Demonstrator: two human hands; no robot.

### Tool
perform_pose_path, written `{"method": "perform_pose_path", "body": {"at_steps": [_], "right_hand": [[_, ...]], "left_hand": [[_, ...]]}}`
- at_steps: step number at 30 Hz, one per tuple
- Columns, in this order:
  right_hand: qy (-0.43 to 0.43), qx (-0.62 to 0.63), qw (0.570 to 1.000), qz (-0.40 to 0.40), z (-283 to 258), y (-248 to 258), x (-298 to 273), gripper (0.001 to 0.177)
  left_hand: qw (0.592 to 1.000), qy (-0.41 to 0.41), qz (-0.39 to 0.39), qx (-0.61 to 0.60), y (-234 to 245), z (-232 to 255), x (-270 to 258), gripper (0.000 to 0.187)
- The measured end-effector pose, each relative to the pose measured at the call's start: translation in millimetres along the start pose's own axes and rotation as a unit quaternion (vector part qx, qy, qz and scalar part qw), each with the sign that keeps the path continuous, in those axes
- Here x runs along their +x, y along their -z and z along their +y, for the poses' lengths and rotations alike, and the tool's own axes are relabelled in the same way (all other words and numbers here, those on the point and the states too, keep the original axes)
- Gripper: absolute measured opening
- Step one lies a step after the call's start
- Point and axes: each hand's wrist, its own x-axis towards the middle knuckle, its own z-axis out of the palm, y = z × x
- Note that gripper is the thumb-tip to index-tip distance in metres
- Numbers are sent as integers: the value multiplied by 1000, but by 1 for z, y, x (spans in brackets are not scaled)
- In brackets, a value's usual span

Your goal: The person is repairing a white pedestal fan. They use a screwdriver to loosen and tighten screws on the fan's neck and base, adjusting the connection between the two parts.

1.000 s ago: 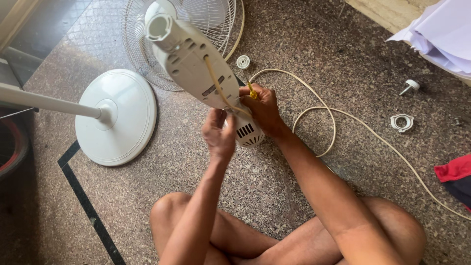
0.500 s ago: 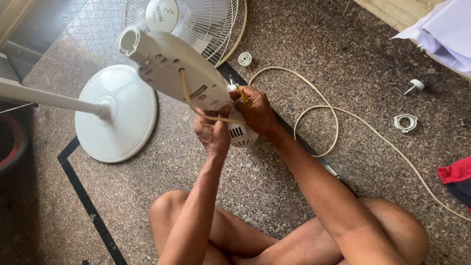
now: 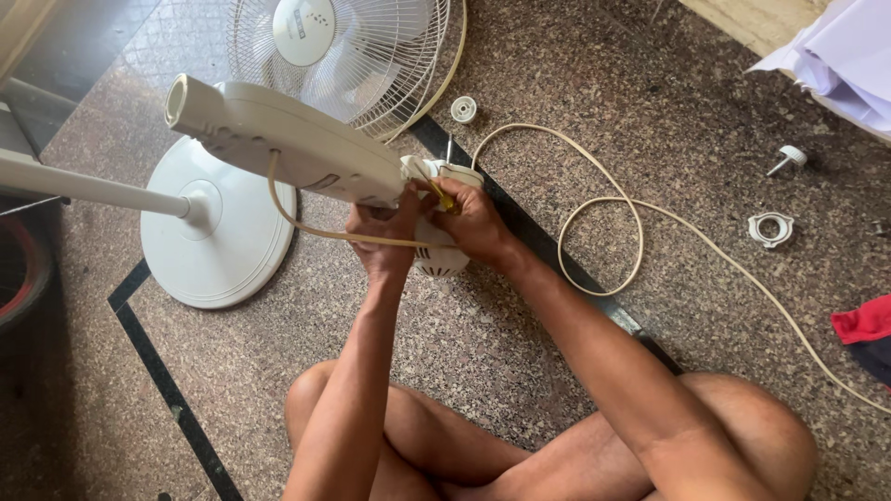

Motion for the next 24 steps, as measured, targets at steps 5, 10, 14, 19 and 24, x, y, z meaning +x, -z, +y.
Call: {"method": "perform_pose_path", "body": {"at_steps": [5, 10, 14, 19, 24], "right_hand": [[-68, 66, 995, 18, -1, -9, -7, 44], [-33, -52, 996, 59, 11, 1, -3, 39], [11, -106, 993, 55, 27, 6, 1, 27], [6, -66, 998, 20, 33, 13, 4, 31], [34, -264, 963, 34, 24, 17, 5, 33]], "left_hand": [[984, 5, -54, -169, 11, -26, 8, 29], [959, 135, -18, -247, 13, -36, 18, 34], [955, 127, -56, -263, 18, -40, 16, 40], [939, 143, -65, -305, 25, -48, 23, 41], [945, 151, -79, -280, 30, -62, 30, 48]]}}
